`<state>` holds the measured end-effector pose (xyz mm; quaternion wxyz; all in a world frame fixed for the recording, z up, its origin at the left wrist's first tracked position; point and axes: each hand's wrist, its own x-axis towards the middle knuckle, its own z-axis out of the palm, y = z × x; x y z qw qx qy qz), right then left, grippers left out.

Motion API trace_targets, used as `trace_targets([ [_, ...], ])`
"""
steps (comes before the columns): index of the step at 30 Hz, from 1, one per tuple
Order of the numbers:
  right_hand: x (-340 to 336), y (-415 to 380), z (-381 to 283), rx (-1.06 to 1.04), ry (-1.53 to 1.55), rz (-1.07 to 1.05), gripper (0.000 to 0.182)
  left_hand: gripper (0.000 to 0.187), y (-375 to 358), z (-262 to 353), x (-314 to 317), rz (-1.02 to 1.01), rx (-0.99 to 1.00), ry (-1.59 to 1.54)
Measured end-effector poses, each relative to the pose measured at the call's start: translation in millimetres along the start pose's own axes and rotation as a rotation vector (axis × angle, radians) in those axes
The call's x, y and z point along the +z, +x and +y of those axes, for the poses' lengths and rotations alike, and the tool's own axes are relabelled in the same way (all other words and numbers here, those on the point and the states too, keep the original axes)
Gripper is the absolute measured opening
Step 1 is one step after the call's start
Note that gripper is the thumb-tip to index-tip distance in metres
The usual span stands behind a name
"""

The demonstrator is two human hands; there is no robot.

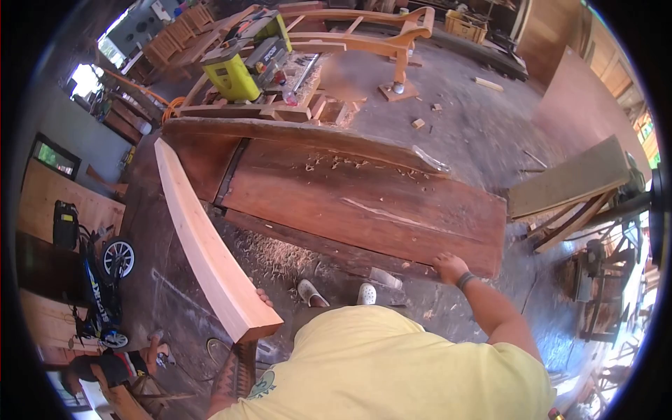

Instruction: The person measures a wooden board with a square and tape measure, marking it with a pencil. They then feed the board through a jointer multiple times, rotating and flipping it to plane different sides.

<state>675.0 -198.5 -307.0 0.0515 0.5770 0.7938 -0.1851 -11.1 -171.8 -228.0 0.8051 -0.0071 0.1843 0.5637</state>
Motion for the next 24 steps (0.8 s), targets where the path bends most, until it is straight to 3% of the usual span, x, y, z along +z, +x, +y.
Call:
trace_targets([
  [8, -25.9, 3.7, 0.9, 0.118, 0.047, -0.218, 0.033, 0.053, -2.3, -13.9, -38.2, -0.033, 0.024, -0.033],
  [9, -14.2, 3.6, 8.8, 0.097, 0.071, -0.167, 0.033, 0.053, -5.5, -18.1, -6.2, -0.081, -0.002, -0.036],
  [11, -7.2, 10.8, 14.6, 0.105, 0.094, -0.097, 0.035, 0.055, -8.5, -16.9, -30.7, 0.058, -0.042, -0.069],
  [16, -26.6, 24.7, -11.7, 0.195, 0.020, 0.071, 0.038, 0.057, -32.0, -8.4, -6.5, -0.099, -0.073, -0.094],
  [19, -53.1, 63.1, -68.2, 0.205, 0.231, 0.024, 0.042, 0.062, -54.5, 1.7, -12.0, -0.041, 0.006, -0.077],
  [21, -47.8, 104.7, -103.7, 0.029, 0.372, -0.048, 0.044, 0.065, -80.8, 14.3, -27.1, -0.017, -0.019, -0.104],
  [24, -79.5, 171.5, -212.6, -0.202, 0.368, -0.276, 0.044, 0.062, -133.4, 33.6, -30.2, -0.003, -0.083, -0.149],
])
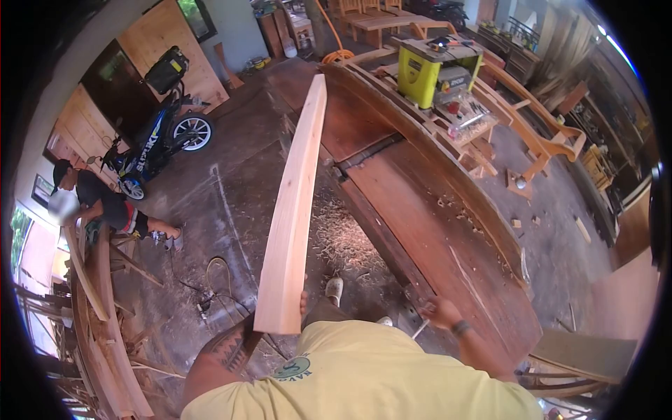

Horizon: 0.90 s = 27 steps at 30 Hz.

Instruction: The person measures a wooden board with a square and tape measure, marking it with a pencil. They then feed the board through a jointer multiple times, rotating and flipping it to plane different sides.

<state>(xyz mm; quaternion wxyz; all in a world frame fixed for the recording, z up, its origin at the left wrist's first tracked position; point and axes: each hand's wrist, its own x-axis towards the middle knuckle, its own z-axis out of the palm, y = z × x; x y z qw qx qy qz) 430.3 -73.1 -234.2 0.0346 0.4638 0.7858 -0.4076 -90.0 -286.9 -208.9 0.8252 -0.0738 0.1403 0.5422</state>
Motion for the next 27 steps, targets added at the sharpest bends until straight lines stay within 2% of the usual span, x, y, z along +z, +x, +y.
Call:
trace_targets([
  [2, 1.0, 57.9, -65.0, -0.143, 0.020, -0.187, 0.047, 0.057, -36.1, 0.1, 19.0, -0.027, -0.034, -0.017],
  [5, 23.1, 152.3, -145.7, -0.369, 0.107, -0.339, 0.048, 0.056, -83.8, -1.2, -3.0, 0.026, -0.017, 0.010],
  [9, 48.5, 280.0, -253.0, -0.192, 0.687, -0.620, 0.057, 0.056, -129.4, 22.8, -55.1, 0.212, 0.063, 0.144],
  [11, 54.7, 342.8, -305.6, -0.068, 0.981, -0.644, 0.065, 0.056, -141.4, 45.8, -85.5, 0.362, 0.099, 0.301],
  [13, 69.2, 410.2, -350.3, 0.081, 1.142, -0.504, 0.089, 0.055, -152.8, 72.0, -115.5, 0.522, 0.111, 0.521],
  [15, 95.7, 473.5, -385.1, 0.180, 1.330, -0.380, 0.101, 0.056, -171.5, 96.2, -139.8, 0.681, 0.106, 0.754],
  [16, 106.5, 495.4, -398.7, 0.276, 1.293, -0.437, 0.112, 0.056, -182.7, 101.2, -153.4, 0.762, 0.094, 0.872],
  [17, 135.4, 522.4, -396.5, 0.216, 1.407, -0.558, 0.116, 0.056, -193.9, 108.6, -164.2, 0.822, 0.078, 0.975],
  [19, 156.7, 523.9, -424.8, 0.292, 1.610, -0.337, 0.114, 0.056, -214.5, 125.3, -184.7, 0.902, 0.040, 1.129],
  [21, 178.2, 532.3, -453.5, 0.178, 1.739, -0.260, 0.106, 0.056, -235.5, 139.7, -204.1, 0.928, 0.018, 1.235],
  [23, 181.2, 539.8, -471.3, 0.286, 1.752, -0.255, 0.105, 0.057, -261.1, 148.1, -223.3, 0.916, 0.002, 1.345],
  [25, 187.6, 537.2, -480.5, 0.242, 1.822, -0.202, 0.093, 0.058, -292.5, 155.6, -243.4, 0.864, 0.010, 1.461],
  [26, 193.8, 548.7, -465.7, -0.146, 1.994, -0.569, 0.087, 0.058, -309.6, 158.8, -251.6, 0.839, 0.015, 1.511],
  [27, 225.5, 565.4, -439.0, -0.213, 1.993, -0.587, 0.074, 0.058, -323.7, 161.6, -257.3, 0.813, 0.009, 1.548],
])
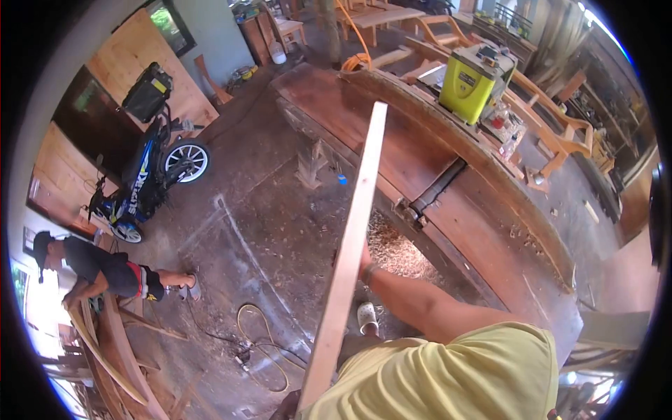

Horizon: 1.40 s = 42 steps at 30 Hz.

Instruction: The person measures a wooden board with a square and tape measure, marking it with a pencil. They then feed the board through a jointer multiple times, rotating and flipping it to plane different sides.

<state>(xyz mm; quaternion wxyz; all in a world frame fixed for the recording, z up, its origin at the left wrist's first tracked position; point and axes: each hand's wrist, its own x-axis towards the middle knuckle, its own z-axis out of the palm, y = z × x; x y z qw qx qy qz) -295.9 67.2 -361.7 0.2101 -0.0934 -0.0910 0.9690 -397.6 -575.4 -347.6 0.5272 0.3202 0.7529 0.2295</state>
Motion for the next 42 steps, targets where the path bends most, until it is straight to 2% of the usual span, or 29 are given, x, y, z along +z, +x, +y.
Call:
trace_targets([
  [1, -42.9, 5.0, 11.9, -0.016, -0.006, -0.055, 0.061, 0.059, -4.6, -6.9, -9.0, -0.011, 0.018, 0.019],
  [2, -3.8, -22.9, 21.2, -0.040, 0.144, -0.002, 0.043, 0.059, -7.5, -10.1, -19.8, -0.026, 0.043, 0.047],
  [3, 2.8, -21.8, 28.1, -0.016, 0.385, -0.224, 0.035, 0.061, 4.8, -14.4, -47.3, -0.034, 0.037, -0.018],
  [5, 60.0, -69.1, -6.2, -0.103, 0.354, -0.285, 0.037, 0.069, 33.8, 3.2, -102.3, -0.048, 0.024, -0.149],
  [7, 65.0, -101.0, -29.1, -0.226, 0.381, -0.222, 0.034, 0.072, 78.2, 32.8, -132.1, -0.080, 0.071, 0.102],
  [9, 50.2, -135.0, -45.8, -0.321, 0.388, -0.234, 0.032, 0.071, 115.2, 69.6, -150.8, -0.187, 0.228, 0.339],
  [10, 40.7, -165.3, -53.7, -0.394, 0.349, -0.163, 0.038, 0.071, 133.3, 92.7, -156.7, -0.234, 0.313, 0.451],
  [11, 31.2, -195.7, -61.9, -0.463, 0.306, -0.086, 0.044, 0.065, 148.1, 128.0, -158.8, -0.362, 0.058, 0.294],
  [14, -16.4, -290.3, -70.2, -0.604, 0.305, 0.233, 0.069, 0.063, 186.6, 213.2, -131.9, -0.492, 0.271, 0.309],
  [17, -2.6, -378.4, -61.7, -0.847, 0.281, 0.600, 0.096, 0.072, 250.0, 238.9, -116.7, -0.644, 0.490, 0.510],
  [18, 13.6, -404.5, -61.1, -0.908, 0.331, 0.651, 0.099, 0.068, 258.7, 261.8, -109.0, -0.749, 0.341, 0.422],
  [20, 43.4, -454.0, -58.2, -1.029, 0.443, 0.749, 0.106, 0.062, 227.6, 379.2, -74.3, -0.932, 0.017, 0.261],
  [21, 46.8, -473.7, -54.1, -1.096, 0.434, 0.859, 0.111, 0.069, 209.5, 431.3, -61.5, -0.988, -0.097, 0.040],
  [23, 31.6, -517.8, -48.4, -1.098, 0.448, 1.064, 0.111, 0.087, 197.0, 529.5, -3.9, -0.898, 0.151, 0.888],
  [24, 29.8, -537.4, -48.0, -1.085, 0.455, 1.164, 0.111, 0.096, 190.8, 554.9, 20.0, -0.796, 0.285, 1.295],
  [25, 40.6, -556.0, -49.1, -1.067, 0.549, 1.280, 0.100, 0.083, 178.7, 554.2, 41.4, -0.540, 0.579, 1.331],
  [27, 8.0, -592.1, -45.6, -1.094, 0.514, 1.239, 0.094, 0.072, 184.6, 573.3, 79.3, -0.513, 0.589, 1.181],
  [28, 11.9, -604.0, -50.5, -1.105, 0.497, 1.217, 0.092, 0.067, 184.9, 586.3, 98.3, -0.497, 0.591, 1.107],
  [29, 16.5, -616.3, -52.1, -1.116, 0.561, 1.327, 0.090, 0.063, 177.0, 592.7, 120.7, -0.484, 0.644, 1.127],
  [32, -17.6, -656.3, -48.4, -1.104, 0.399, 1.222, 0.098, 0.066, 194.2, 595.6, 167.4, -0.572, 0.567, 1.237],
  [33, -37.3, -664.7, -49.1, -1.062, 0.355, 1.355, 0.100, 0.066, 210.4, 588.8, 183.8, -0.627, 0.440, 1.130],
  [35, -28.8, -686.1, -49.3, -0.957, 0.219, 1.430, 0.100, 0.066, 241.4, 557.7, 203.4, -0.726, 0.168, 0.909],
  [37, -31.3, -704.9, -56.3, -0.881, 0.052, 1.523, 0.094, 0.066, 253.0, 538.8, 232.7, -0.699, 0.159, 0.914],
  [40, -24.5, -745.8, -72.0, -0.518, -0.342, 1.710, 0.069, 0.069, 264.7, 537.6, 264.7, -0.679, 0.259, 0.992],
  [41, -16.4, -759.0, -76.9, -0.411, -0.577, 1.717, 0.076, 0.071, 265.3, 542.6, 273.9, -0.671, 0.303, 1.029],
  [42, -19.2, -765.0, -80.3, -0.294, -0.507, 1.632, 0.078, 0.074, 262.8, 550.9, 288.3, -0.661, 0.329, 1.046],
])
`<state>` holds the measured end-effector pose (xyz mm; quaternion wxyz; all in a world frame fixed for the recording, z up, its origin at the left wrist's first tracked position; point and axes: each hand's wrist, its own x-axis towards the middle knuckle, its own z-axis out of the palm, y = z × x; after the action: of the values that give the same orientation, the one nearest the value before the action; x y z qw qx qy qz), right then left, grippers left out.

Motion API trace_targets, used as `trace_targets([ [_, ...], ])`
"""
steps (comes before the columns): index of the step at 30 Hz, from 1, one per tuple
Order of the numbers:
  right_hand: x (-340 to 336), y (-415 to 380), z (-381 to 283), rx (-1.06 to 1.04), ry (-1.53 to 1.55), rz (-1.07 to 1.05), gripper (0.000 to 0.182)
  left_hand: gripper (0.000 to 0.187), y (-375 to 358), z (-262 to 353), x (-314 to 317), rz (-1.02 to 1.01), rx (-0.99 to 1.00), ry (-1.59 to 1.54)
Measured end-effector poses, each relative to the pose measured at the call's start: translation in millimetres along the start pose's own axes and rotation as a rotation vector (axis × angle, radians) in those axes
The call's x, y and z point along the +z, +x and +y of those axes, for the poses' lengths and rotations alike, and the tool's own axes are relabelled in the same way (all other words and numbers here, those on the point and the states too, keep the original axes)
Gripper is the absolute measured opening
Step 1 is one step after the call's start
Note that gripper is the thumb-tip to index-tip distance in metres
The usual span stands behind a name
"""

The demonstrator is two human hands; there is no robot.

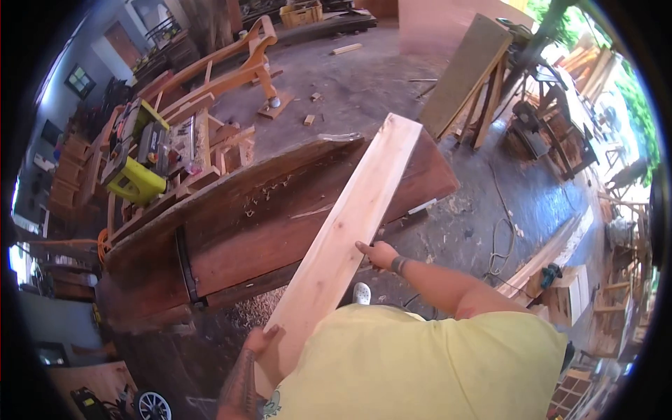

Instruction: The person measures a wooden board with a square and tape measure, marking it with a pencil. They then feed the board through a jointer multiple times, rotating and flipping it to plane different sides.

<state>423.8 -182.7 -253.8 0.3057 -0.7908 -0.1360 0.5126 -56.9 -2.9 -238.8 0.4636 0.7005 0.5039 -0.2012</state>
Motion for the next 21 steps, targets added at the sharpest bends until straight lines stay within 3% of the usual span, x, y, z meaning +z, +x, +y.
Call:
trace_targets([
  [2, -0.5, 11.8, -2.1, 0.208, -0.020, -0.223, 0.084, 0.081, 24.5, 15.7, 0.7, 0.012, 0.002, -0.003],
  [3, 9.9, 16.1, 5.3, 0.157, -0.089, -0.273, 0.085, 0.084, 45.8, 14.7, 7.7, 0.005, -0.001, -0.028],
  [6, 44.7, 19.2, 11.8, 0.288, -0.154, -0.410, 0.084, 0.089, 106.7, 20.7, 21.5, -0.033, -0.105, 0.166],
  [9, 82.9, 13.2, 17.0, 0.239, 0.114, -0.280, 0.092, 0.091, 121.7, 19.2, 23.3, -0.094, -0.089, 0.040],
  [12, 98.8, 40.7, 38.8, 0.122, 0.117, -0.192, 0.094, 0.091, 101.9, 16.4, 0.0, -0.042, -0.009, -0.052],
  [14, 92.0, 38.5, 24.8, 0.146, 0.045, -0.201, 0.094, 0.088, 93.6, -30.6, -5.1, 0.160, -0.026, 0.044],
  [16, 89.0, 29.3, 7.7, 0.161, -0.027, -0.210, 0.093, 0.083, 47.4, -59.4, 4.5, 0.638, -0.251, 0.088],
  [19, 93.0, 37.0, 16.4, 0.100, 0.055, -0.154, 0.079, 0.069, 30.7, -119.4, 20.6, 0.345, -0.631, -0.183],
  [20, 96.5, 45.3, 19.3, 0.069, 0.088, -0.162, 0.076, 0.054, 62.3, -191.0, 81.6, 0.553, 0.061, -0.871],
  [21, 93.4, 46.4, 11.6, 0.107, 0.088, -0.164, 0.072, 0.045, 47.8, -146.3, 76.8, 0.610, -0.143, -0.792],
])
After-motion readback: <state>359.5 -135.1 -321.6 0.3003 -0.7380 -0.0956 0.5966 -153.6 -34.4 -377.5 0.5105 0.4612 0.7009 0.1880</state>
